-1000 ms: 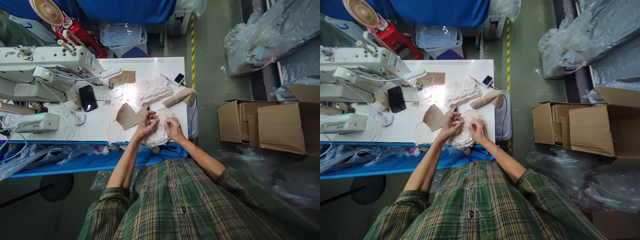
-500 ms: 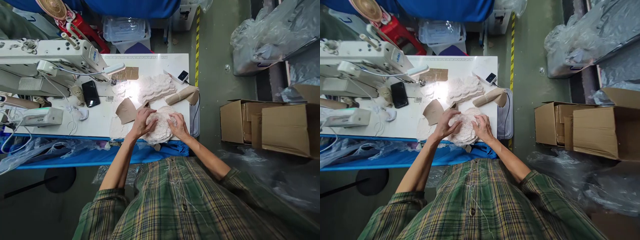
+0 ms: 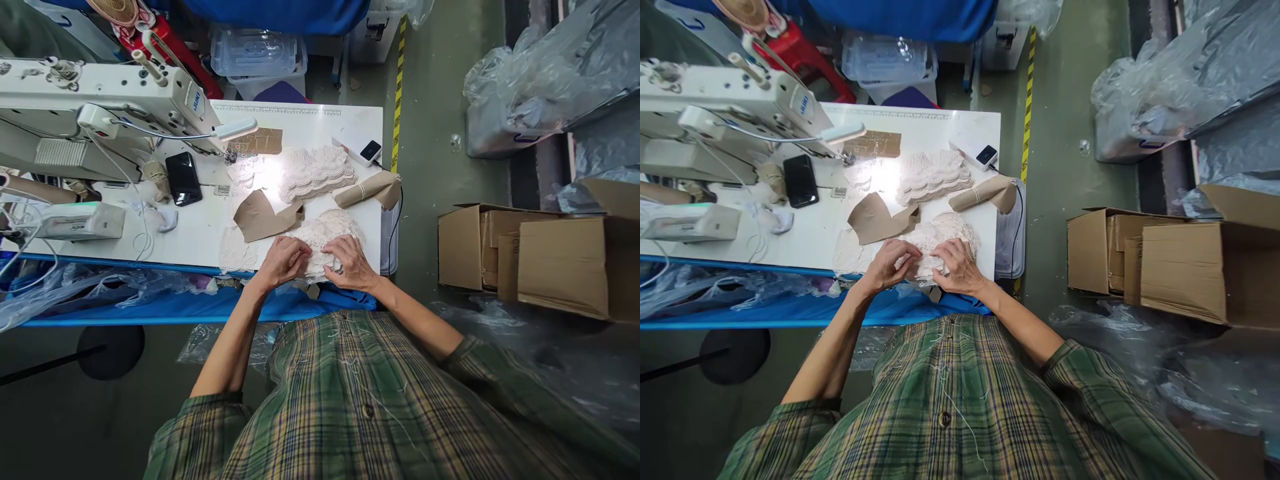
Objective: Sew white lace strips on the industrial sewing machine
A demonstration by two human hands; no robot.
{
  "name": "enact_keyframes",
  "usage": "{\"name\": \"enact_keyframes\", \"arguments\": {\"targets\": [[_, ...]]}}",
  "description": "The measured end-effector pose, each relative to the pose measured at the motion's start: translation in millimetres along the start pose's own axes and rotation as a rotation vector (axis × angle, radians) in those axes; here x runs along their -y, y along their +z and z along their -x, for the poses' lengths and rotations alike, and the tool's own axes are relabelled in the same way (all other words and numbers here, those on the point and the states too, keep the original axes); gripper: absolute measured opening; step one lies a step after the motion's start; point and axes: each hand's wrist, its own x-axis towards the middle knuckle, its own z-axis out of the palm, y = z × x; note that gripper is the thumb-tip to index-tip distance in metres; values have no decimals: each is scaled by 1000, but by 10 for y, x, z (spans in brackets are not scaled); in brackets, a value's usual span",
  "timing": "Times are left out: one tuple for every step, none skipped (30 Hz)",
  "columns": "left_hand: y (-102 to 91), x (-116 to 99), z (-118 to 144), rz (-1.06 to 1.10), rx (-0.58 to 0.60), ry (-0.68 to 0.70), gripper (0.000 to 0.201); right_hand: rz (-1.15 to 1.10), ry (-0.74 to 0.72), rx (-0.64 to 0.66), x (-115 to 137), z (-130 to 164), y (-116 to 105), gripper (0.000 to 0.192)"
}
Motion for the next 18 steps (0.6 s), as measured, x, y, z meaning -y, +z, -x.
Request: {"name": "enact_keyframes", "arguments": {"targets": [[-13, -14, 2, 10, 3, 2, 8, 14, -15, 6, -9, 3, 7, 29], [-26, -28, 8, 18, 15, 10, 8, 23, -32, 12, -20, 10, 14, 29], [-35, -40, 16, 23, 30, 20, 10, 28, -45, 16, -31, 18, 22, 29], [-40, -48, 25, 26, 48, 27, 12, 29, -51, 18, -41, 29, 29, 30], [-39, -50, 34, 24, 66, 29, 14, 29, -51, 18, -51, 40, 36, 30], [-33, -45, 43, 19, 81, 25, 16, 28, -46, 17, -60, 51, 43, 30], [-22, -35, 51, 11, 92, 16, 17, 25, -41, 16, -69, 60, 50, 30], [-8, -21, 59, 2, 99, 9, 18, 22, -37, 18, -76, 66, 55, 30], [8, -3, 65, -8, 100, 5, 19, 17, -35, 19, -82, 71, 59, 30], [25, 16, 71, -15, 97, 6, 19, 13, -33, 22, -87, 74, 61, 29], [42, 35, 75, -18, 90, 10, 18, 8, -29, 24, -91, 75, 63, 29], [58, 52, 79, -17, 83, 14, 17, 3, -24, 26, -94, 75, 63, 28], [71, 67, 80, -12, 77, 17, 16, -3, -18, 28, -97, 75, 62, 28], [82, 78, 81, -5, 72, 16, 16, -9, -11, 29, -98, 75, 61, 27], [89, 85, 79, 5, 66, 12, 16, -17, -4, 31, -99, 74, 59, 27], [95, 89, 76, 18, 59, 5, 17, -25, 6, 32, -100, 71, 59, 26], [98, 89, 71, 36, 49, -5, 17, -35, 17, 31, -101, 66, 60, 25], [98, 87, 64, 62, 36, -25, 18, -47, 31, 28, -102, 58, 63, 24]]}}
